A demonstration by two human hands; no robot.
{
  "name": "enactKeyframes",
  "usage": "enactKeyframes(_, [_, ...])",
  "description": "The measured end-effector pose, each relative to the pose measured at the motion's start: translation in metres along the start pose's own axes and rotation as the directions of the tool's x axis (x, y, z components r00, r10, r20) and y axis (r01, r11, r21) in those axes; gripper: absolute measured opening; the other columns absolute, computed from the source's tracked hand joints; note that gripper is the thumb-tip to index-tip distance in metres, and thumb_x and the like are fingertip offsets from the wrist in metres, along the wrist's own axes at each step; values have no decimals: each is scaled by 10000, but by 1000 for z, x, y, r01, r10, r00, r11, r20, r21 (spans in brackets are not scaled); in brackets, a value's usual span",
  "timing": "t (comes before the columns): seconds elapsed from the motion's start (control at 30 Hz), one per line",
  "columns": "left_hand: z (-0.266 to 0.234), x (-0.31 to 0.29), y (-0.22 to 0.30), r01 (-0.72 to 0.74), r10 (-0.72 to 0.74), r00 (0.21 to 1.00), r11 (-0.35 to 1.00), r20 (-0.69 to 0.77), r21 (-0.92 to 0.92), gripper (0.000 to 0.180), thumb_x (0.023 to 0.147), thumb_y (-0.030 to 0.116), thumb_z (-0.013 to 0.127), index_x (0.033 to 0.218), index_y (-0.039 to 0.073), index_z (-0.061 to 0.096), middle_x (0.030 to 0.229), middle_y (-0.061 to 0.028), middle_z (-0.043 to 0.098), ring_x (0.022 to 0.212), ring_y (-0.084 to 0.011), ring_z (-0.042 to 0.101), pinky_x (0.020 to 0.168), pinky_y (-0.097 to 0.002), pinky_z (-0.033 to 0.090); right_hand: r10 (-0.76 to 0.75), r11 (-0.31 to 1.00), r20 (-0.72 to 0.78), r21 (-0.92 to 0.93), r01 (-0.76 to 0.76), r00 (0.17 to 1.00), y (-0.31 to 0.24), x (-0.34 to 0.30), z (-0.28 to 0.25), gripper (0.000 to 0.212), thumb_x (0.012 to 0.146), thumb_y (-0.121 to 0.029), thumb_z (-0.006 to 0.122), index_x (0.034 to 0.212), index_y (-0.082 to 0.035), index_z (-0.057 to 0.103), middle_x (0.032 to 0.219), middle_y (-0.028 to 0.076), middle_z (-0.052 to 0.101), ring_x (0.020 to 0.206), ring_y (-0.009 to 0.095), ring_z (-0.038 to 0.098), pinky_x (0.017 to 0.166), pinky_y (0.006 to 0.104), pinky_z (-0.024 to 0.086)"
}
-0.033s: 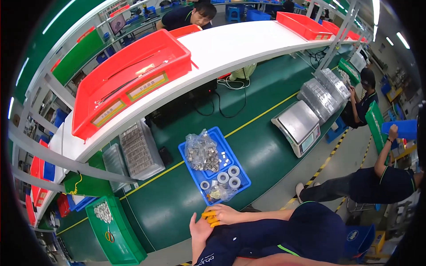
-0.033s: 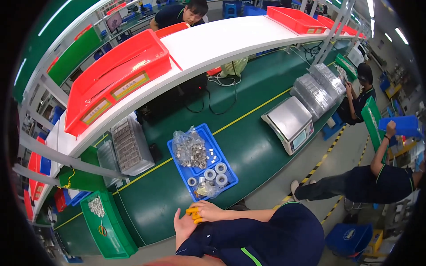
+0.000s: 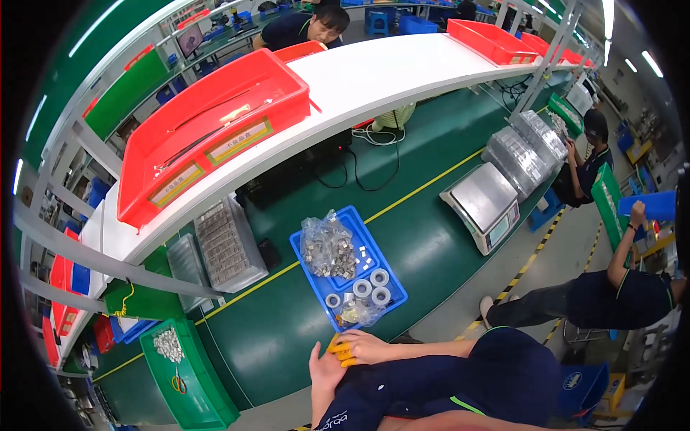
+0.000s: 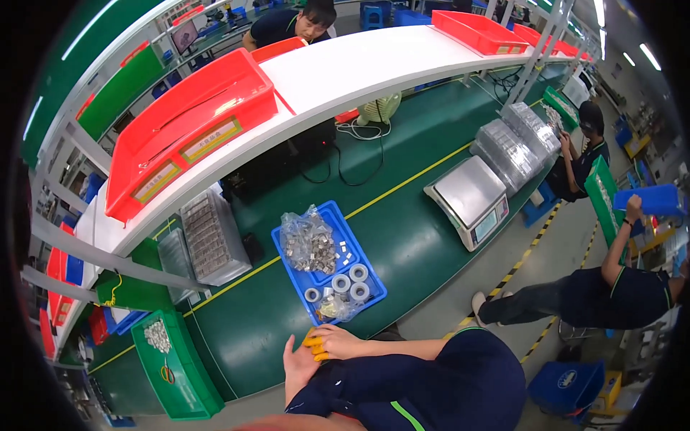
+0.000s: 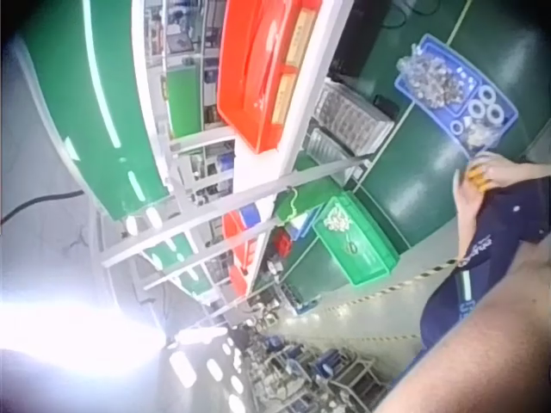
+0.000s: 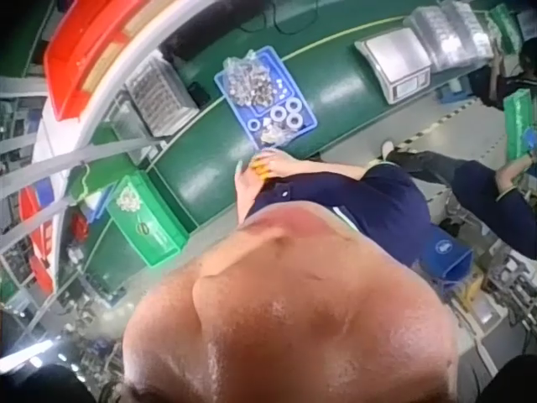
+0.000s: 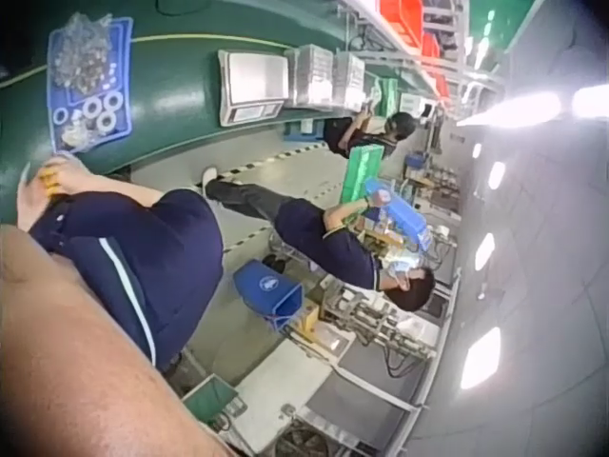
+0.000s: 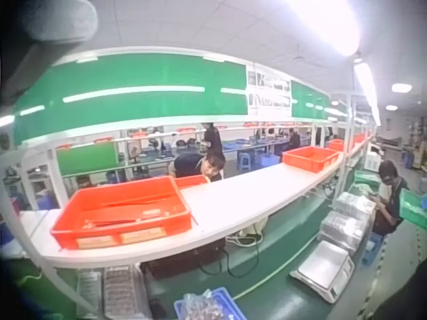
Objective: The person sorts electronic components into plastic trays and blue bins by hand at an assembly line station.
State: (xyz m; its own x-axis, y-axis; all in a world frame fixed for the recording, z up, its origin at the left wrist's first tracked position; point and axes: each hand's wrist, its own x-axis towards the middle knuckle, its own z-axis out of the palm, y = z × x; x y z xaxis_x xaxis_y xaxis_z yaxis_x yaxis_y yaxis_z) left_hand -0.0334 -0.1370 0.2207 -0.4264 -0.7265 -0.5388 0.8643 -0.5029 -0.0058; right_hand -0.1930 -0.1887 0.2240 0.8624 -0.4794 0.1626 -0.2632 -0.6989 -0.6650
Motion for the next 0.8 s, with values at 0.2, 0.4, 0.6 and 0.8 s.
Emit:
enactKeyframes(0.2, [-4,11,5,-25,47,989,988,-140,152,505,811,417,375,1119,31,485,958,-93,548,743,-202,483,667,-304,383,225,926,-285,360,-113,932,-18,4,-19,328,746,-237,633,1032,-79,594,1175,88,522,1123,265,449,942,391,340])
enactKeyframes(0.4, [2,12,-10,30,3,999,715,-46,699,505,818,403,301,1108,25,469,821,-44,550,566,-153,465,524,-255,346,309,744,212,554,-374,927,8,4,-50,434,702,-118,634,1121,-46,549,1030,125,607,874,206,601,792,305,455])
enactKeyframes(0.6, [34,-7,-17,34,91,985,741,-150,671,455,884,424,362,1086,29,467,769,-35,538,539,-139,455,512,-248,339,464,657,174,590,-469,869,-6,5,-44,278,701,-112,655,966,-29,643,863,111,659,772,128,612,712,251,473])
enactKeyframes(0.8, [23,-22,-2,148,-263,954,835,148,531,314,845,146,526,1117,34,416,591,31,411,448,-69,332,454,-238,258,530,444,248,733,-514,811,-17,-1,-45,293,710,-126,673,971,2,635,869,107,655,768,120,609,711,242,477])
